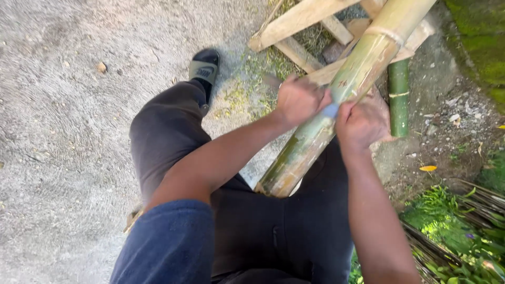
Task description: The recorder uses a knife to scrape the outer layer of a bamboo pole.
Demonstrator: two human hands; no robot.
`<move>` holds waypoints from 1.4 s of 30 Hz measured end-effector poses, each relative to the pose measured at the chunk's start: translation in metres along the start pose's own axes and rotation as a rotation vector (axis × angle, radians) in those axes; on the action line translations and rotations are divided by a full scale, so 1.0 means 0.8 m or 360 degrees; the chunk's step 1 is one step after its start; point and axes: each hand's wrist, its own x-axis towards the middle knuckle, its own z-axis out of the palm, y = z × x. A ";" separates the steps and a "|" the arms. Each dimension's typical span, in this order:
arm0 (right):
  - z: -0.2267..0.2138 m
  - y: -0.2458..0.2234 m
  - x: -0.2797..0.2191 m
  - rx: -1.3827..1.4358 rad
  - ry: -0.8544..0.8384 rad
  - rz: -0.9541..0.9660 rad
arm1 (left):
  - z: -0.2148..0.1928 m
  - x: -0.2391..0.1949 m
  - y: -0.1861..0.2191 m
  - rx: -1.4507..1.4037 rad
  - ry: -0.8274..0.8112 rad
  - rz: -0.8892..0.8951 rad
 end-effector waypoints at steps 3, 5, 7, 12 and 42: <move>0.004 -0.001 0.001 -0.0020 0.0013 0.0011 | 0.004 0.009 -0.003 -0.0058 0.0148 -0.0058; -0.019 -0.020 -0.023 -0.0057 -0.0018 0.0025 | -0.013 -0.012 0.009 -0.0050 0.0098 -0.0043; -0.020 -0.023 -0.037 -0.0080 -0.0007 0.0031 | -0.024 -0.016 0.012 -0.0013 0.0072 -0.0007; 0.015 0.005 -0.020 -0.0103 -0.0095 0.0145 | -0.005 0.000 0.003 0.0071 -0.0159 0.0055; -0.013 -0.026 0.003 -0.0047 -0.0022 -0.0093 | -0.010 -0.016 -0.002 -0.0033 0.0082 -0.0107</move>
